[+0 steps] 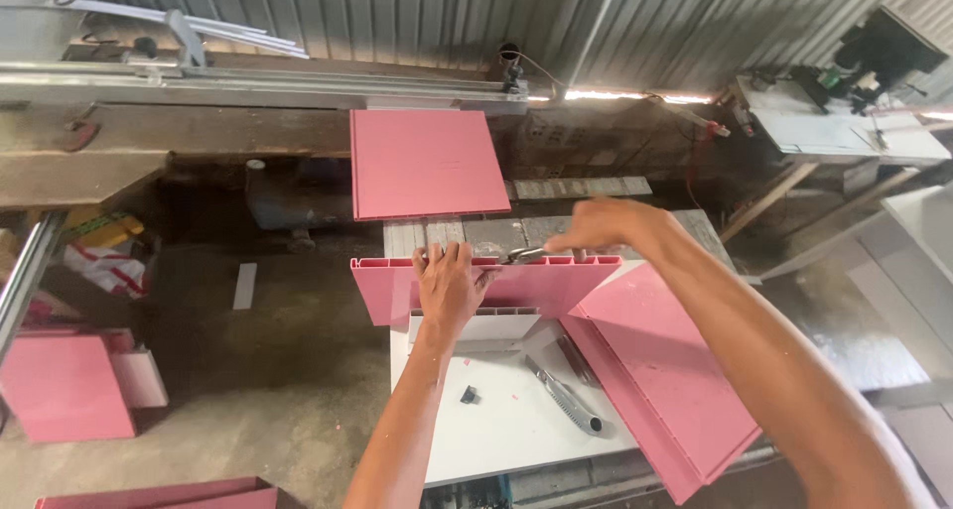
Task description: The person joins pink plastic panels together using metal clips and a pair of pliers, then uses a utility knife to trim a white plastic component.
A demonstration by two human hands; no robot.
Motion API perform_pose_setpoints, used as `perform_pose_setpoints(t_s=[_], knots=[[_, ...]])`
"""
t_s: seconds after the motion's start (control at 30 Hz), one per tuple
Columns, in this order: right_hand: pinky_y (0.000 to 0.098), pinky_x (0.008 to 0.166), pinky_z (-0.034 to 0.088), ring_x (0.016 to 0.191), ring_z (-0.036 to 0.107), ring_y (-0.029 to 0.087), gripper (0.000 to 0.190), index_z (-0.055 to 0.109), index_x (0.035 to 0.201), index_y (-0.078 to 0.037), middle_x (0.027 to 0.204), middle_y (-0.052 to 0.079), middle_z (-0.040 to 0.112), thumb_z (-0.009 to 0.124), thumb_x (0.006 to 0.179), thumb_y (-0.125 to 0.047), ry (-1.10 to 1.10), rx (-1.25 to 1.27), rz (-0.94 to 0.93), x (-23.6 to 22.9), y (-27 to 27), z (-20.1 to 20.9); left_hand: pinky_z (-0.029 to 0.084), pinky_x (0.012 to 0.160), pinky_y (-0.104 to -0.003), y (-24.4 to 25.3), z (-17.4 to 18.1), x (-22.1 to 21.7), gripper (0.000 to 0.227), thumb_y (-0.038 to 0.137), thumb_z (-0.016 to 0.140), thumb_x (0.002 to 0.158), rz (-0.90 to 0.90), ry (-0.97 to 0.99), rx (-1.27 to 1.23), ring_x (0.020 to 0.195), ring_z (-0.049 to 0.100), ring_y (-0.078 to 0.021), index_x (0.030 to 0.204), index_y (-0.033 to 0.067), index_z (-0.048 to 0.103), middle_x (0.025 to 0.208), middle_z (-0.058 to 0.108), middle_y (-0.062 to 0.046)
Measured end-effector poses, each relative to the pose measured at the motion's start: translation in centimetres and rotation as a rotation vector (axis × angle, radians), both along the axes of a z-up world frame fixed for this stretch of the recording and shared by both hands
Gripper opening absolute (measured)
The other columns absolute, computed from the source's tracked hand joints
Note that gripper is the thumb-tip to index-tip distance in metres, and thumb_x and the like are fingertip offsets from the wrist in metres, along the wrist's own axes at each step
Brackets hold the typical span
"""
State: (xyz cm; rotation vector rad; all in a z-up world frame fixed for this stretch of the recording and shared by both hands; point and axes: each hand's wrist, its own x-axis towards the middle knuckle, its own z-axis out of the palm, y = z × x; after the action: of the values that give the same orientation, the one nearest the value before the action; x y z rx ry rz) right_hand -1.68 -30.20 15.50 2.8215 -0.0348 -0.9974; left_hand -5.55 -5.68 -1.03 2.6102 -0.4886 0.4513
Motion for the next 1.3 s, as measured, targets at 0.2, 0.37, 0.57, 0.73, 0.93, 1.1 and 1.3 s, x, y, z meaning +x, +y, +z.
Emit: perform_pose_setpoints(t_s=[0.2, 0.37, 0.57, 0.73, 0.93, 1.1, 1.3], knots=[[0.0488, 0.087, 0.06, 0.099, 0.075, 0.031, 0.078, 0.075, 0.119, -0.005, 0.106, 0.018, 0.078, 0.066, 0.083, -0.074, -0.003, -0.075, 0.049, -1.6, 8.0, 5.6, 0.03, 0.107, -0.054, -0.1, 0.4, -0.5, 0.044, 0.052, 0.079, 0.081, -0.007, 0.009, 0.007, 0.099, 0.055, -0.0266, 0.095, 0.0152, 0.06, 0.091, 0.06, -0.005], [0.0618, 0.034, 0.043, 0.05, 0.062, 0.047, 0.034, 0.073, 0.086, 0.013, 0.067, 0.032, 0.063, 0.081, 0.071, -0.017, -0.253, -0.342, 0.264, 1.1, 15.5, -2.0, 0.032, 0.105, -0.054, 0.0, 1.1, -0.6, 0.047, 0.054, 0.08, 0.078, 0.034, 0.019, -0.022, 0.101, 0.057, -0.0278, 0.097, 0.0154, 0.06, 0.093, 0.062, -0.006], [0.0375, 0.061, 0.054, 0.082, 0.074, 0.013, 0.038, 0.077, 0.086, -0.034, 0.088, -0.009, 0.075, 0.058, 0.093, -0.066, -0.282, -0.289, 0.525, -2.7, 8.5, 4.6, 0.032, 0.107, -0.052, 0.3, 0.9, -0.3, 0.048, 0.058, 0.076, 0.081, 0.03, 0.071, 0.029, 0.104, 0.056, -0.0251, 0.098, 0.0162, 0.06, 0.096, 0.063, -0.004], [0.0351, 0.062, 0.052, 0.07, 0.068, 0.016, 0.045, 0.074, 0.079, -0.021, 0.071, -0.001, 0.072, 0.059, 0.094, -0.06, 0.006, 0.165, 0.291, -9.3, 2.8, 4.8, 0.036, 0.102, -0.052, 0.3, 0.9, 0.1, 0.044, 0.058, 0.076, 0.082, 0.03, 0.019, 0.05, 0.098, 0.057, -0.024, 0.097, 0.0192, 0.062, 0.092, 0.063, -0.003], [0.0421, 0.066, 0.053, 0.076, 0.07, 0.031, 0.028, 0.07, 0.083, -0.006, 0.077, 0.014, 0.073, 0.065, 0.094, -0.03, 0.134, 0.487, 0.253, -13.2, -4.3, -8.8, 0.037, 0.102, -0.052, 0.3, 1.8, 0.4, 0.047, 0.058, 0.076, 0.08, 0.031, -0.013, 0.058, 0.099, 0.059, -0.0273, 0.098, 0.0171, 0.062, 0.093, 0.065, -0.005], [0.0375, 0.075, 0.056, 0.082, 0.073, 0.027, 0.021, 0.069, 0.091, -0.014, 0.086, 0.007, 0.074, 0.068, 0.095, -0.035, 0.088, 0.447, 0.193, -12.7, -6.2, -7.8, 0.037, 0.103, -0.052, 0.4, 1.9, -0.1, 0.047, 0.06, 0.073, 0.083, 0.058, 0.04, 0.093, 0.1, 0.059, -0.0249, 0.101, 0.019, 0.062, 0.096, 0.064, -0.003], [0.0428, 0.077, 0.055, 0.086, 0.073, 0.029, 0.019, 0.073, 0.097, -0.014, 0.093, 0.009, 0.077, 0.065, 0.094, -0.03, 0.076, 0.266, 0.211, -8.5, -4.8, -2.6, 0.034, 0.105, -0.054, 0.3, 1.8, -0.5, 0.046, 0.058, 0.073, 0.083, 0.03, 0.089, 0.032, 0.102, 0.058, -0.03, 0.101, 0.0162, 0.063, 0.096, 0.064, -0.008]])
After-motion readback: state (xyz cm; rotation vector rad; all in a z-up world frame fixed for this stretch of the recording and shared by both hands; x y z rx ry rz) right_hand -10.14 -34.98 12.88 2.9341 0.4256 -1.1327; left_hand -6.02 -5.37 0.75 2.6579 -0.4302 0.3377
